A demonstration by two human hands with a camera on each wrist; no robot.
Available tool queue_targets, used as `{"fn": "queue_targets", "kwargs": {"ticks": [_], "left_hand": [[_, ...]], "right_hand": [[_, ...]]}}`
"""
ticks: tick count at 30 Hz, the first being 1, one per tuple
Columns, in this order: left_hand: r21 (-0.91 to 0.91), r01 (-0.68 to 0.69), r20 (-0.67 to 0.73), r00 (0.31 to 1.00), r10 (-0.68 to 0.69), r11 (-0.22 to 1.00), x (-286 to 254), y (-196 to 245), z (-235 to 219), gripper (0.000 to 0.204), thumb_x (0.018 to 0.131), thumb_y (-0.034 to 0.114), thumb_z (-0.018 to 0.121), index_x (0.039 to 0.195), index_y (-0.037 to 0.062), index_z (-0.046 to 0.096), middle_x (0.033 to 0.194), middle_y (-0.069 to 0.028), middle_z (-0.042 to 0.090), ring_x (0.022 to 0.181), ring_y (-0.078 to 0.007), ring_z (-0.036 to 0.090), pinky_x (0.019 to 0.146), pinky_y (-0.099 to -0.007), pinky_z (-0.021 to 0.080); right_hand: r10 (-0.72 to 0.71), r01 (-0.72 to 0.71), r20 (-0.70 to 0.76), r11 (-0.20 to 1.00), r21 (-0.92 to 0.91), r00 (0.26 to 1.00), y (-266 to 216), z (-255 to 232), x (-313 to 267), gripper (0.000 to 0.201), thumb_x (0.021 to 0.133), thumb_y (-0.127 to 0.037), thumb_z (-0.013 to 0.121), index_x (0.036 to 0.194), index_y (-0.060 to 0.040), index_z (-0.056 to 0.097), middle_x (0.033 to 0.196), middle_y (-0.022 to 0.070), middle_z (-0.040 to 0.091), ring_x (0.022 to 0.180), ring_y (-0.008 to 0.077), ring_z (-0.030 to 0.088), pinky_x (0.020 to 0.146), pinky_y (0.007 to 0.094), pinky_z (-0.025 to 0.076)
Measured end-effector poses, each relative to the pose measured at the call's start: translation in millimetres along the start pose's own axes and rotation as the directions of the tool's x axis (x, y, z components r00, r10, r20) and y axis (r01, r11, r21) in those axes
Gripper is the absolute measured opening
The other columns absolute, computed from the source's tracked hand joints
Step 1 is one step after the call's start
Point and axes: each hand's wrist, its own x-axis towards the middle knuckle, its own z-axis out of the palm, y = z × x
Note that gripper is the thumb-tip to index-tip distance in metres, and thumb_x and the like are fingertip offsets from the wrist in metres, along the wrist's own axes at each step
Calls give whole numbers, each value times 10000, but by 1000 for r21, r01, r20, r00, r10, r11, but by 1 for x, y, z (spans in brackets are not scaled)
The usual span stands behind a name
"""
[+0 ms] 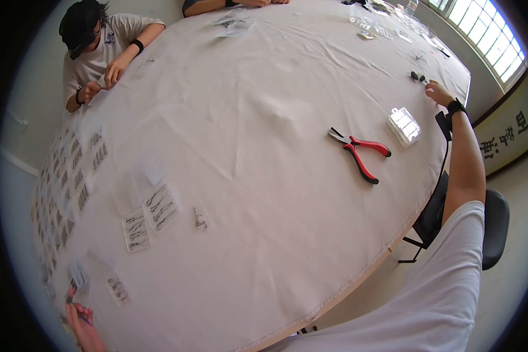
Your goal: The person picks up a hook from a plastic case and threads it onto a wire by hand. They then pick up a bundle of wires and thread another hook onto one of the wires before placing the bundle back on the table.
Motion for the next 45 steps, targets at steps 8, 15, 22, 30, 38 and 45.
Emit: {"fn": "queue_targets", "kwargs": {"ticks": [8,15,22,30,38,45], "left_hand": [[61,-18,37,999,16,998,5,-2,9,221,1025,183,489,902,9,547,862,-67,521,841,-188,493,864,-348,417],[119,-1,75,997,-8,993,4,-5,20,245,1029,222,479,919,13,546,869,-67,521,860,-190,495,874,-341,412],[26,49,163,985,-52,998,22,-26,28,227,1028,238,477,1080,23,527,860,-42,508,828,-135,480,848,-311,406],[-65,87,378,924,-56,994,47,-39,31,399,1035,202,448,1380,2,472,772,29,449,741,-63,456,760,-246,411],[-132,42,528,849,34,990,36,-22,33,441,983,92,440,1422,53,450,823,-6,533,727,-89,519,753,-251,445],[-179,-29,716,681,151,983,40,-26,3,356,981,146,501,1321,64,565,936,6,506,765,-83,509,786,-242,441]], "right_hand": [[-160,167,-180,986,22,971,26,14,7,323,789,-58,589,1101,-4,653,1223,161,600,1196,304,547,994,367,450],[-11,85,-277,962,259,961,38,21,-4,250,763,-32,657,1013,-17,659,804,61,687,753,157,681,641,279,536],[151,1,-261,864,503,953,-48,-6,-89,193,849,-94,609,1029,-39,653,881,52,704,762,127,691,627,257,523],[-48,228,-264,664,712,963,-208,-38,-216,193,974,-200,601,1085,-43,624,956,58,693,870,144,700,784,264,541],[-471,303,-135,302,904,872,-445,-38,-397,96,983,-107,571,1002,-13,579,947,60,657,886,156,689,805,284,550],[-767,143,-29,82,986,640,-607,-19,-498,94,983,-55,553,1036,21,568,918,111,698,880,158,691,793,273,551]]}}
